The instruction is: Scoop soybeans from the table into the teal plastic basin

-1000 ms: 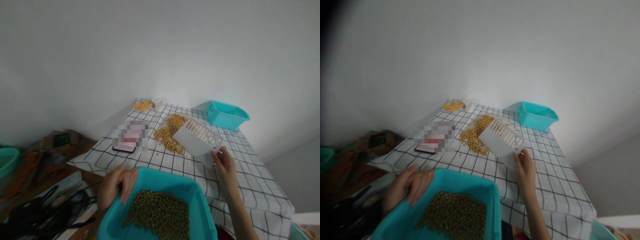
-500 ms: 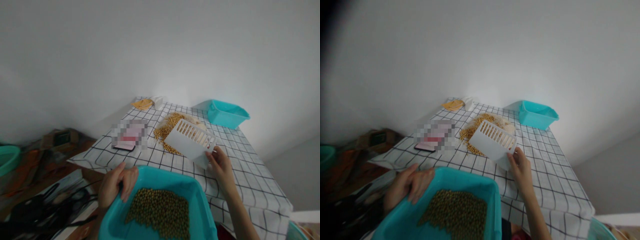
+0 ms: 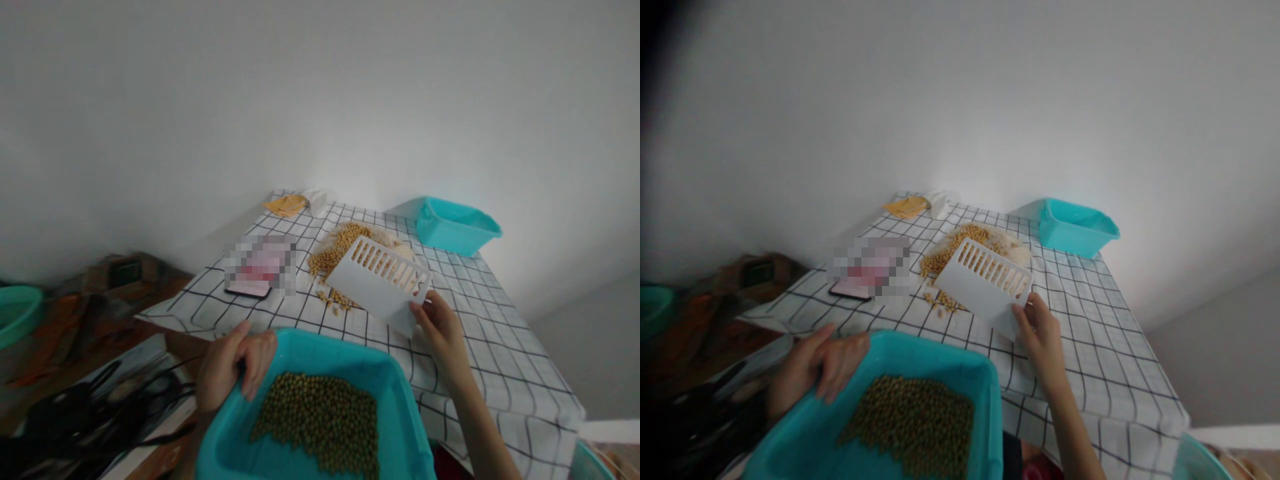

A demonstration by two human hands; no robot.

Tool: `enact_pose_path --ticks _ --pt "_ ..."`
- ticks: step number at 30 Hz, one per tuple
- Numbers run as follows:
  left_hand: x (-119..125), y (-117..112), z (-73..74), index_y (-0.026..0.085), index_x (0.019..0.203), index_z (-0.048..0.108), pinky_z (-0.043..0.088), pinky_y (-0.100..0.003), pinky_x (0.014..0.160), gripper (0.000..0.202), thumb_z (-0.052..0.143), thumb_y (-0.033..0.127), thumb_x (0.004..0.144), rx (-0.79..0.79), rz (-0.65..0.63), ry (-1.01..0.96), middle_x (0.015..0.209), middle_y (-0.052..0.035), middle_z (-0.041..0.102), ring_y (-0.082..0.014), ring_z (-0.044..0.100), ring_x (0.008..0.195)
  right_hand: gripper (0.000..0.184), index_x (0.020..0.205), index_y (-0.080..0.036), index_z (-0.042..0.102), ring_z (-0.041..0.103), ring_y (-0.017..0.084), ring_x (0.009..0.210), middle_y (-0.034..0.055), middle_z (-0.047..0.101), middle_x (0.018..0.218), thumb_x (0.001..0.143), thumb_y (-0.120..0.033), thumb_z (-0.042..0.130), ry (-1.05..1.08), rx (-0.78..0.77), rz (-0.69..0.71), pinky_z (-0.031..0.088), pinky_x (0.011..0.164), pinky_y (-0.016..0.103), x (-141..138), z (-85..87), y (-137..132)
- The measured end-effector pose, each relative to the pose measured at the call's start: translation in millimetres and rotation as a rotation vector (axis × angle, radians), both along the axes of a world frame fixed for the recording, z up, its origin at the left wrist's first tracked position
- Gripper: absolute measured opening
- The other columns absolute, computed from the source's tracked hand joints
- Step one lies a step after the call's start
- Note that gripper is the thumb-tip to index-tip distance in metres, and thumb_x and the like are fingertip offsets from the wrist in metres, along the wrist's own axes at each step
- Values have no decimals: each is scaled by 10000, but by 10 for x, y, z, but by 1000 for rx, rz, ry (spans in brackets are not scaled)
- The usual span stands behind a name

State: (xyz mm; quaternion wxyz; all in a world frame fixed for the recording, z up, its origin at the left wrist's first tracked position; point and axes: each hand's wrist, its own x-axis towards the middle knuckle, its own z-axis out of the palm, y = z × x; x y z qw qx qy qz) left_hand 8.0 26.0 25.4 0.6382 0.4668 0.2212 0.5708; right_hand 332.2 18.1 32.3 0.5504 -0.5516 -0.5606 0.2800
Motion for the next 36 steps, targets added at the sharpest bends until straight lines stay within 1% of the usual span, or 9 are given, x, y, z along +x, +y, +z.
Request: enact_pose_path --ticks 5,10,13,16,20,23,26,31,36 --pt "-20 9 -19 250 424 629 395 -346 645 681 338 314 1036 -17 -18 18 347 -11 511 -154 436 408 282 1110 -238 624 713 241 817 92 762 1031 916 -442 637 -16 5 -19 538 676 322 -8 7 -15" --pt "-34 11 -49 258 428 640 403 -346 663 696 310 283 1040 -36 -24 12 353 -12 526 -155 453 408 283 1110 -238 622 721 241 814 89 767 1027 925 -453 624 -46 1 -26 536 657 314 -2 9 -16" --pt "-30 -6 -37 258 422 635 396 -340 658 702 306 280 1041 -41 3 -11 342 -5 510 -146 435 396 276 1096 -239 627 720 235 809 85 768 1022 923 -454 633 -53 7 -17 538 675 316 -3 11 -17" --pt "-34 -13 -23 254 430 643 395 -343 661 686 327 293 1038 -28 -26 12 351 -8 527 -147 447 401 284 1107 -241 625 718 239 805 84 770 1009 922 -456 634 -41 13 -27 545 687 325 -5 15 -19" --pt "-37 -7 -26 253 427 636 387 -343 651 685 326 301 1036 -19 -12 8 352 -10 522 -147 439 403 294 1126 -236 628 710 237 778 84 769 975 924 -450 626 -38 3 -37 549 698 337 -7 22 -24" --pt "-31 -5 -34 248 430 634 386 -340 646 687 317 295 1038 -7 -25 11 351 -9 519 -143 433 399 302 1120 -233 633 700 236 751 77 767 935 915 -455 636 -35 -12 -27 548 675 334 -13 28 -33" --pt "-29 -4 -38 245 430 629 396 -333 659 687 316 291 1040 5 -17 5 352 -6 522 -139 436 396 288 1093 -234 642 693 226 742 77 767 956 910 -457 647 -16 -19 -9 543 659 319 -15 29 -40" --pt "-38 1 -32 239 431 627 391 -334 633 684 317 298 1038 19 -40 10 353 -10 521 -140 448 399 285 1126 -242 639 693 208 770 66 770 983 910 -425 668 82 20 -11 520 658 289 6 13 -34" --pt "-26 -2 -21 243 425 617 379 -338 618 689 302 274 1037 25 4 6 346 -6 503 -137 429 390 282 1132 -248 641 701 212 785 66 770 1001 917 -430 656 48 4 -29 518 663 290 21 3 -33"
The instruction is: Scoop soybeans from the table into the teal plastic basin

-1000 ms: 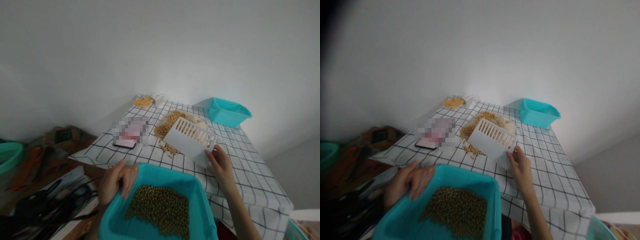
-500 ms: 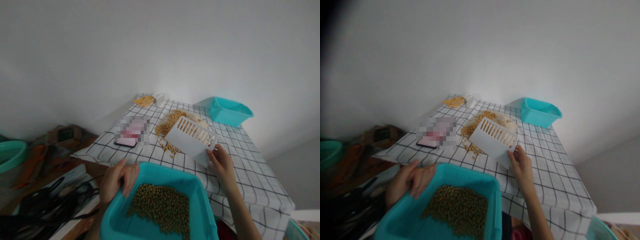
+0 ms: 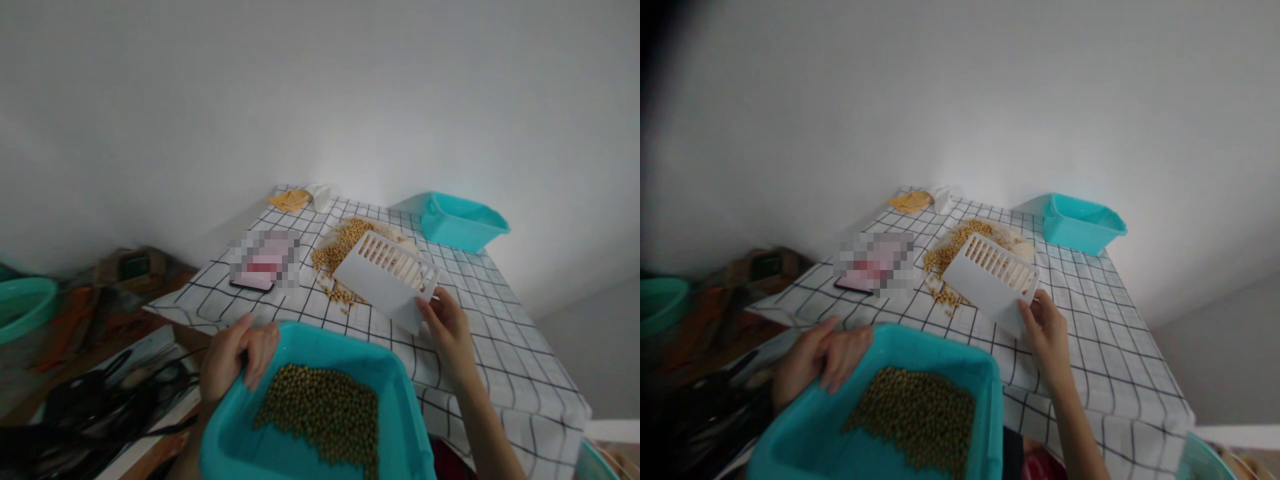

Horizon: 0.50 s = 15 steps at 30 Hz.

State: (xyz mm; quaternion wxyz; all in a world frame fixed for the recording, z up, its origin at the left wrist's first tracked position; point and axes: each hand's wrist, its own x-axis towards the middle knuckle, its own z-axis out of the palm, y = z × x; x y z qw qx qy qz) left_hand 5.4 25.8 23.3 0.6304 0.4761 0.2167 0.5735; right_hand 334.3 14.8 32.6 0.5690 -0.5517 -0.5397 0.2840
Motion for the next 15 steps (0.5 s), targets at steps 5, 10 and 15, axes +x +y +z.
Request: enact_pose_path --ticks 5,10,15 --pt "17 6 0 248 433 636 396 -336 649 683 318 285 1036 0 -26 -10 347 -4 516 -139 439 389 326 1135 -238 645 719 243 797 87 778 973 909 -472 647 -64 6 11 536 633 300 -4 5 0" --pt "17 -2 -15 250 433 636 409 -325 686 671 335 298 1031 -8 1 -31 347 -1 515 -135 434 391 327 1135 -232 637 716 240 780 91 775 957 912 -471 640 -70 15 -4 537 620 300 -17 23 -9" --pt "-8 6 -47 250 446 655 411 -333 684 698 294 300 1043 -4 -33 -14 355 -13 529 -147 452 405 304 1117 -232 624 707 231 761 83 769 960 924 -467 628 -86 -40 37 507 570 275 -27 36 -24"
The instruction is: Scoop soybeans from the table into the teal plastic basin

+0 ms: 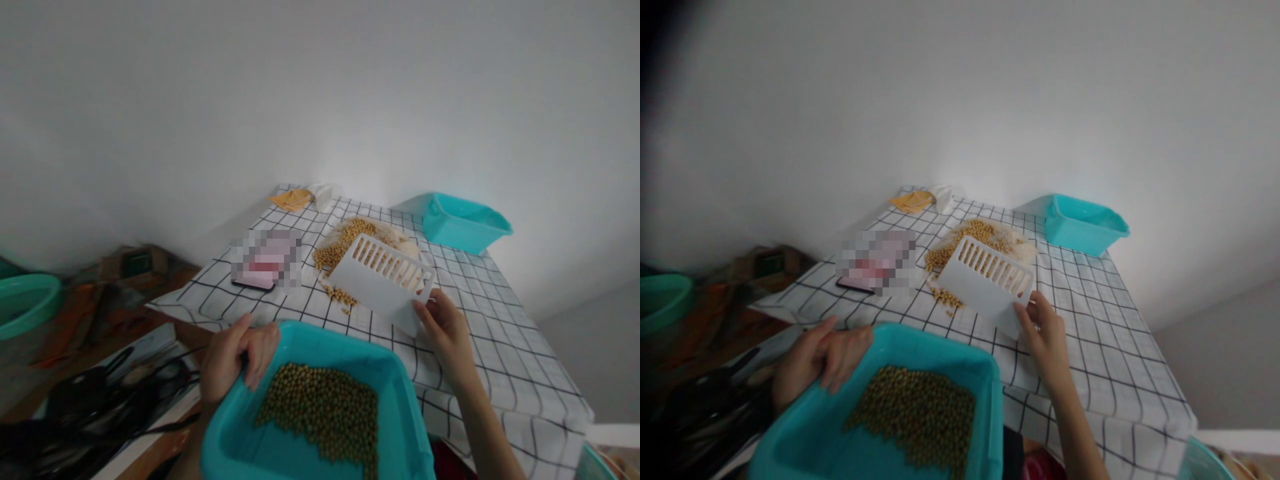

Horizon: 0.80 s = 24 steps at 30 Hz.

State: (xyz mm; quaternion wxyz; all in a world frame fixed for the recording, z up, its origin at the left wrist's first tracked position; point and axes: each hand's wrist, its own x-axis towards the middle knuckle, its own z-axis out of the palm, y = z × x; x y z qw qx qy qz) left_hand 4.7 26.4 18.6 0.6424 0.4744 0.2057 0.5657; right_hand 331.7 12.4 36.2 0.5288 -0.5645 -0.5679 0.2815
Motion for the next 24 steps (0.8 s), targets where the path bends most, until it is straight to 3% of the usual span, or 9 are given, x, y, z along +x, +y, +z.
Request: enact_pose_path --ticks 10,20,24 --pt "-23 -1 63 231 438 620 387 -330 635 678 328 337 1041 52 1 47 355 -9 511 -134 442 409 228 1057 -243 638 685 205 788 63 754 990 924 -428 646 46 -17 72 505 634 273 7 6 20" --pt "-23 15 68 226 406 580 394 -332 626 688 315 304 1036 -1 18 42 346 -18 499 -135 448 406 272 1003 -230 687 727 224 856 72 781 1007 844 -445 732 209 -138 167 573 784 319 -1 66 81" --pt "0 2 86 223 402 571 393 -329 622 689 317 304 1037 4 33 33 335 -16 482 -131 431 397 288 939 -224 708 731 230 820 72 788 960 813 -480 747 194 -158 179 588 775 335 -11 90 94"
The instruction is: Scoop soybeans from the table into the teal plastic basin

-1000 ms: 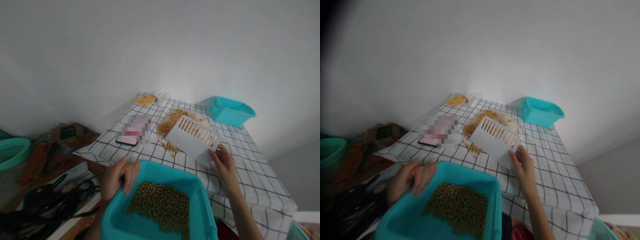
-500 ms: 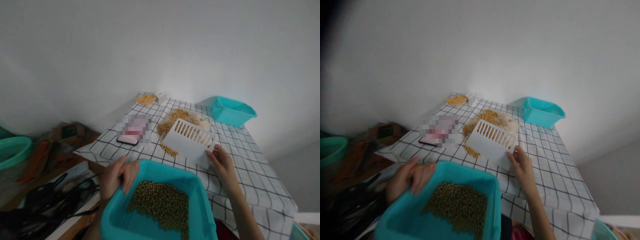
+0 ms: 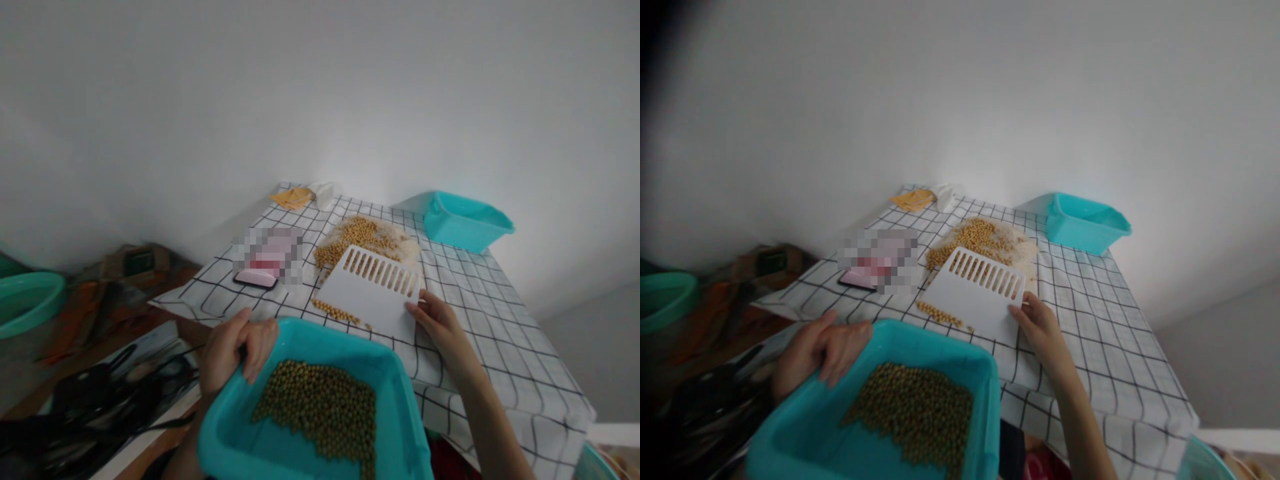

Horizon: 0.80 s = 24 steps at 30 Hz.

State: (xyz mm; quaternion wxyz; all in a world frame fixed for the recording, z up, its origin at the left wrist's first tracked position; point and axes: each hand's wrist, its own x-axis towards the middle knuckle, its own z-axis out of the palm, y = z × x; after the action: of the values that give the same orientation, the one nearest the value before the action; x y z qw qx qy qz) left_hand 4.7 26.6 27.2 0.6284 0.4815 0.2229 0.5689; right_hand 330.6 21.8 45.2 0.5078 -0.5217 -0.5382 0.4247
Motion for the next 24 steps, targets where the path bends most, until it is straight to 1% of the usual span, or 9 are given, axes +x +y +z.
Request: enact_pose_path --ticks 3,6,10,11,13,16,21,24 --pt "9 -14 12 223 402 567 384 -326 604 681 329 315 1033 11 15 -1 334 -13 471 -129 425 395 295 976 -228 721 734 229 819 68 790 950 818 -477 745 10 -11 30 593 770 341 -14 7 -2" --pt "10 -17 14 222 397 563 388 -329 613 679 334 314 1031 23 11 14 334 -14 476 -128 433 391 314 1037 -230 722 734 234 841 75 786 990 840 -475 725 20 -26 76 598 768 349 -18 2 -15" --pt "-9 9 0 219 401 568 388 -324 599 677 344 333 1030 22 -3 5 337 -15 485 -127 433 391 359 1115 -222 711 714 206 753 62 782 940 853 -467 717 5 -68 139 592 676 312 -16 2 -39" --pt "-19 19 -4 219 405 575 399 -322 611 675 350 340 1030 26 -16 17 343 -16 494 -128 444 395 356 1118 -221 710 703 195 726 56 779 916 853 -458 720 5 -82 152 585 658 300 -17 3 -43" --pt "-39 37 -9 221 414 592 433 -317 681 671 360 348 1031 33 -46 49 358 -18 521 -130 476 408 348 1114 -218 711 679 178 680 47 770 875 852 -445 724 13 -99 168 574 638 289 -19 3 -48" --pt "-58 53 -14 228 423 606 450 -306 760 673 349 342 1034 19 -50 51 364 -14 529 -129 484 415 344 1108 -214 711 644 161 626 34 753 820 851 -441 726 26 -106 175 563 617 280 -16 -8 -44" --pt "-48 39 -18 232 425 610 429 -318 689 675 339 346 1032 11 -45 30 356 -15 517 -133 455 407 328 1118 -212 709 634 158 629 14 721 755 863 -418 721 21 -107 176 550 612 265 -6 -18 -49" --pt "-37 20 -10 238 415 598 402 -333 639 675 339 338 1031 2 -13 28 346 -17 502 -143 442 406 324 1122 -213 712 648 166 655 22 734 781 866 -410 719 28 -104 169 554 629 270 -17 13 -67"
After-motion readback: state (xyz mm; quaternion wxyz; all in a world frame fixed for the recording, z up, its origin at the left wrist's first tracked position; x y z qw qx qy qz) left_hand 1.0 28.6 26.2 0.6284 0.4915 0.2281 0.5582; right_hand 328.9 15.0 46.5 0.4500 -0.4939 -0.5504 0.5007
